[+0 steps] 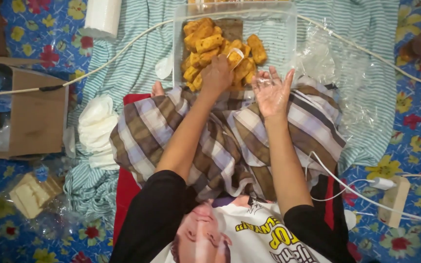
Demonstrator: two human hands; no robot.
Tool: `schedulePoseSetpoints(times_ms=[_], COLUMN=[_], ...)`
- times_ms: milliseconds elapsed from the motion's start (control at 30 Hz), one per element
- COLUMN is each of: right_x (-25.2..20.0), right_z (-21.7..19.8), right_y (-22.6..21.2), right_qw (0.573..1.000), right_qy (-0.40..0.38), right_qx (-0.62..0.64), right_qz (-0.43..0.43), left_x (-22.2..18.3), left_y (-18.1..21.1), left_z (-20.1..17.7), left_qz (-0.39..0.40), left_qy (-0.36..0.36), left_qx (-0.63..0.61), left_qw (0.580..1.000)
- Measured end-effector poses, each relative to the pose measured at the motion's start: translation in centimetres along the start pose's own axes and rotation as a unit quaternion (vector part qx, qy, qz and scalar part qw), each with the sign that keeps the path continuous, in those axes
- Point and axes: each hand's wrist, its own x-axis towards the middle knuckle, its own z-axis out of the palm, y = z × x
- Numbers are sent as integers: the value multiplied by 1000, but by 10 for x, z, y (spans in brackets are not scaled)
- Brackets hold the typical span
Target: Individually wrapping fried food items in paper and placing them into plastic bags for retail or distribution.
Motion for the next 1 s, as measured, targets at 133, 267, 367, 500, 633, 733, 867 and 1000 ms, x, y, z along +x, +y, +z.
schedulePoseSetpoints(times_ms=[133, 267, 367, 500, 633, 733, 867, 1000], right_x=[-3, -2, -3, -3, -2, -1, 2, 0], right_z=[4, 4, 3, 3, 1, 2, -2, -2], right_y=[-1, -1, 0, -1, -1, -1, -1, -2], right_qw=[1000, 1000, 1000, 1000, 1000, 1000, 1000, 1000], right_qy=[1, 0, -2, -11, -11, -20, -11, -11], right_qx=[6, 16, 17, 16, 20, 16, 16, 6], right_qz=[3, 8, 10, 10, 14, 16, 17, 20], left_x=[3, -1, -2, 2, 0, -9, -26, -56], left_y=[0, -1, -1, 0, -4, -5, 4, 18], left_z=[-5, -11, -19, -33, -40, -73, -150, -195], left_qz=[5, 32, 42, 49, 40, 36, 55, 64], left_qy=[-22, -1, -14, -43, -68, -65, -90, -121], left_qx=[-26, -9, -18, -50, -69, -128, -244, -275], left_qw=[999, 999, 999, 997, 995, 989, 964, 952])
